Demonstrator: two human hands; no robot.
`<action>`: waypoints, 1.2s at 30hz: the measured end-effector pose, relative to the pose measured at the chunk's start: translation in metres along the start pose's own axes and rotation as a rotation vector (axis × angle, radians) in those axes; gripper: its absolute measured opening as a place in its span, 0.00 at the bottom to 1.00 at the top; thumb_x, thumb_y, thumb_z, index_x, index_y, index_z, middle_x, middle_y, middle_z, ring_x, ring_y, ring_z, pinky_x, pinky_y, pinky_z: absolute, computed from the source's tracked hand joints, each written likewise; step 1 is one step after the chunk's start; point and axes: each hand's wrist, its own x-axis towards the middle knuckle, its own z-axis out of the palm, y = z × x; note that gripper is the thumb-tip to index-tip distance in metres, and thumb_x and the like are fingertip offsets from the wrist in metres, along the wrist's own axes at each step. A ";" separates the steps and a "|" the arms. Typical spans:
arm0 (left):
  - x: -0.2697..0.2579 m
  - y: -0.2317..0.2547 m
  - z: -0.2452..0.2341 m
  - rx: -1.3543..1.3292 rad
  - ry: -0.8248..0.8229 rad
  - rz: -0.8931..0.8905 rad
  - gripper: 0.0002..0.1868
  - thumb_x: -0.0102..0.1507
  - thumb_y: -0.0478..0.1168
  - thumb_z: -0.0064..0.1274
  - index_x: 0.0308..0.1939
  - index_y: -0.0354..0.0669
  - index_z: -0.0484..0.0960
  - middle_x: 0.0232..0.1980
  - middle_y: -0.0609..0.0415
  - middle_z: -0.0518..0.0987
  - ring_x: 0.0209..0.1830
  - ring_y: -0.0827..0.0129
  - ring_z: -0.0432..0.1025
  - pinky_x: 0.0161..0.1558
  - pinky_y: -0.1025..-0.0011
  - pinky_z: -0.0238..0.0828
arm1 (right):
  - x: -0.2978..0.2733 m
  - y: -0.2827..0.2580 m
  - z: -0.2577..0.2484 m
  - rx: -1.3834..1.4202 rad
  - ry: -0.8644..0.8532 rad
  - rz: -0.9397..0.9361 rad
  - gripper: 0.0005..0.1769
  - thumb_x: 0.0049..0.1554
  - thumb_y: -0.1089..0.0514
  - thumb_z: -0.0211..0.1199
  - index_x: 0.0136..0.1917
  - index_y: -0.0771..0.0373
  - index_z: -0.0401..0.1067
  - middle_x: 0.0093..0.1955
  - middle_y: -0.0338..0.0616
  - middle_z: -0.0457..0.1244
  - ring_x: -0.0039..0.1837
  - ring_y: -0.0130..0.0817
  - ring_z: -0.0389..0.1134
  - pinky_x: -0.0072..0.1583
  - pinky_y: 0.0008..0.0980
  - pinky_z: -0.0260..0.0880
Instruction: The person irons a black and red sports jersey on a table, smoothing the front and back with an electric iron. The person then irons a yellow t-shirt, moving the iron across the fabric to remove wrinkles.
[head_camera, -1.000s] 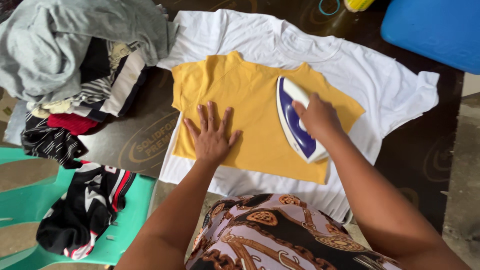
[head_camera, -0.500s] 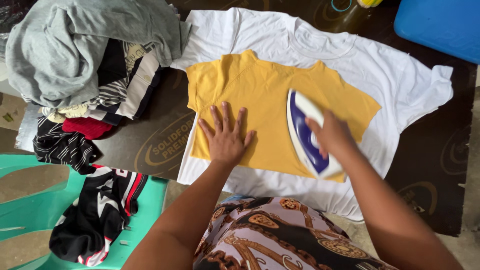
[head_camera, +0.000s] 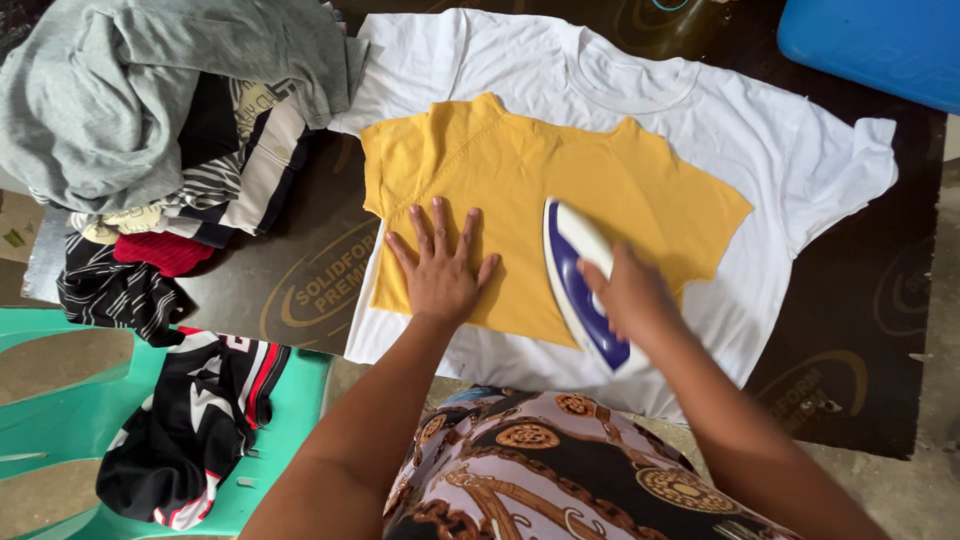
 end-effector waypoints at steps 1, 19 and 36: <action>0.000 0.000 0.001 0.004 0.007 0.002 0.39 0.67 0.70 0.32 0.80 0.67 0.53 0.84 0.44 0.40 0.83 0.40 0.28 0.70 0.26 0.17 | -0.011 0.005 0.002 -0.034 0.014 -0.016 0.26 0.61 0.41 0.60 0.52 0.69 0.63 0.29 0.56 0.67 0.26 0.47 0.69 0.30 0.45 0.70; -0.001 0.001 -0.002 0.018 0.004 -0.011 0.39 0.66 0.70 0.34 0.80 0.68 0.54 0.85 0.44 0.41 0.83 0.41 0.27 0.71 0.27 0.16 | 0.008 0.007 -0.028 0.043 -0.015 -0.056 0.23 0.60 0.44 0.61 0.51 0.68 0.62 0.27 0.55 0.65 0.24 0.44 0.67 0.28 0.44 0.67; -0.005 0.051 0.016 0.069 -0.156 0.562 0.41 0.71 0.69 0.24 0.82 0.53 0.46 0.85 0.40 0.36 0.84 0.46 0.26 0.72 0.30 0.13 | -0.021 -0.005 -0.019 0.121 0.146 0.164 0.27 0.63 0.41 0.57 0.54 0.70 0.63 0.35 0.58 0.68 0.29 0.45 0.70 0.32 0.42 0.72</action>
